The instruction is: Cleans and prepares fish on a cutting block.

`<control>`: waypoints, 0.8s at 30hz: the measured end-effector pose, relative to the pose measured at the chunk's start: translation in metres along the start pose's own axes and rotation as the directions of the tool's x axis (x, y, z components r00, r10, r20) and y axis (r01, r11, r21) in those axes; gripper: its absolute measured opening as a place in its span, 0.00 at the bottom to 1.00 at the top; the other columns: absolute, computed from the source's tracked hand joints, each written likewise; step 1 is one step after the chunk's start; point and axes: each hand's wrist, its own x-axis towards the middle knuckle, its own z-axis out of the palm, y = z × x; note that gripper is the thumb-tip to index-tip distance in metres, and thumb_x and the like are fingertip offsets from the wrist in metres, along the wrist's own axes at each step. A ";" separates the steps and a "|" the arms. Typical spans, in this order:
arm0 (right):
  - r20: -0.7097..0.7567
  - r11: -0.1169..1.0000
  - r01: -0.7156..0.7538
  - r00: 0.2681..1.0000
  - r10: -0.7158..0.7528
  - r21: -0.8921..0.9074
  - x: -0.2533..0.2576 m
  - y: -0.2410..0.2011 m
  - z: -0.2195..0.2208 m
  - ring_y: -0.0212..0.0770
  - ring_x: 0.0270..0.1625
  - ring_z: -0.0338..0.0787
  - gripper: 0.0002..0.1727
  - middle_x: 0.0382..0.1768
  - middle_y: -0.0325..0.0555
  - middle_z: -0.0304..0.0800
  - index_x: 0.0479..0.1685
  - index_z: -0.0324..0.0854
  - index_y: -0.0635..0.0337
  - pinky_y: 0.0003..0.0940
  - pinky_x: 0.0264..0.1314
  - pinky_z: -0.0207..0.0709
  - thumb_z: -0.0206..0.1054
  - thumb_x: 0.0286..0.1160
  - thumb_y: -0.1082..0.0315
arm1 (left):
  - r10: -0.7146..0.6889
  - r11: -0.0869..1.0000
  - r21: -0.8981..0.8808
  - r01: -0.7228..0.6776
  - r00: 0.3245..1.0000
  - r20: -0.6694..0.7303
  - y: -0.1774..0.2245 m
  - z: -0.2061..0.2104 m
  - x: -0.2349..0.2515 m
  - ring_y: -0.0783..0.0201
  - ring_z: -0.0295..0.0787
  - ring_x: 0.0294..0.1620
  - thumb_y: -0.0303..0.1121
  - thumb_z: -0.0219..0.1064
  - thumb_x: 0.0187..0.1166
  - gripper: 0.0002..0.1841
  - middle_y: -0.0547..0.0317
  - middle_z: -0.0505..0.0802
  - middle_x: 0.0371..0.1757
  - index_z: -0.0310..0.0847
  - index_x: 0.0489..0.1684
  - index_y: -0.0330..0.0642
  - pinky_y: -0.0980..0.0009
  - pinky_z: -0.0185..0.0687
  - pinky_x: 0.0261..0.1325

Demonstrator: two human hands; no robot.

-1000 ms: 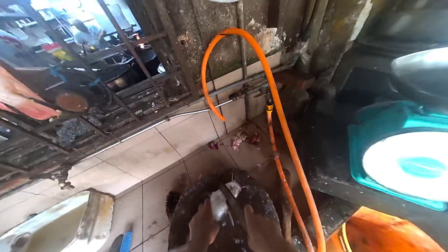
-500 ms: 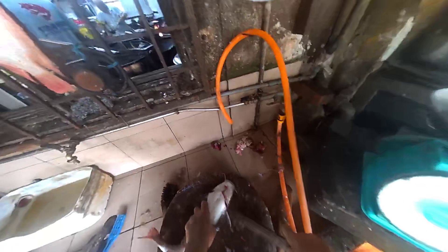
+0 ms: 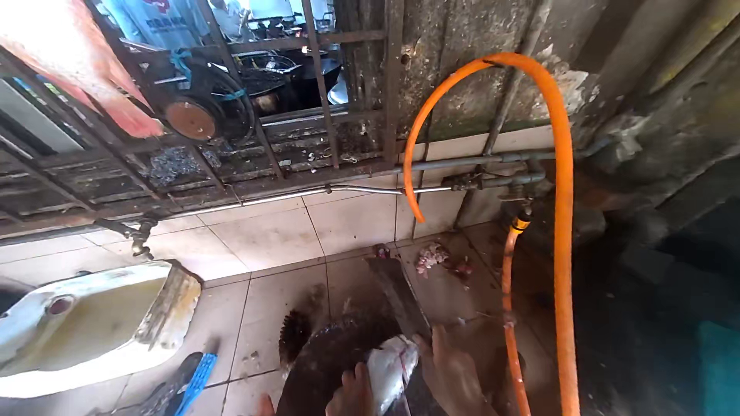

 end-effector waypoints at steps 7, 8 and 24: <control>0.207 0.999 -0.041 0.977 0.046 -0.026 -0.008 0.005 0.003 0.64 0.37 0.97 0.26 0.31 0.59 0.94 0.64 0.81 0.65 0.60 0.41 0.88 0.61 0.87 0.49 | -0.004 1.000 0.021 0.004 1.000 -0.017 -0.005 0.005 -0.002 0.36 0.89 0.59 0.39 0.82 0.55 0.46 0.36 0.83 0.72 0.66 0.80 0.42 0.42 0.86 0.53; 0.067 1.000 0.013 0.998 -0.012 -0.002 -0.005 0.001 -0.002 0.61 0.30 0.96 0.24 0.26 0.57 0.93 0.57 0.84 0.66 0.58 0.33 0.88 0.64 0.83 0.51 | -0.004 1.000 0.018 0.005 1.000 -0.018 -0.004 0.004 -0.002 0.35 0.88 0.60 0.39 0.82 0.54 0.46 0.35 0.82 0.72 0.66 0.81 0.42 0.42 0.85 0.53; 0.658 0.759 -0.594 0.688 0.306 0.267 0.025 0.031 0.028 0.48 0.35 0.88 0.34 0.47 0.58 0.85 0.80 0.64 0.63 0.45 0.40 0.85 0.64 0.86 0.48 | 0.005 0.996 0.092 -0.004 1.000 -0.018 -0.009 0.014 -0.011 0.37 0.86 0.65 0.39 0.81 0.56 0.48 0.37 0.81 0.74 0.62 0.85 0.40 0.43 0.86 0.56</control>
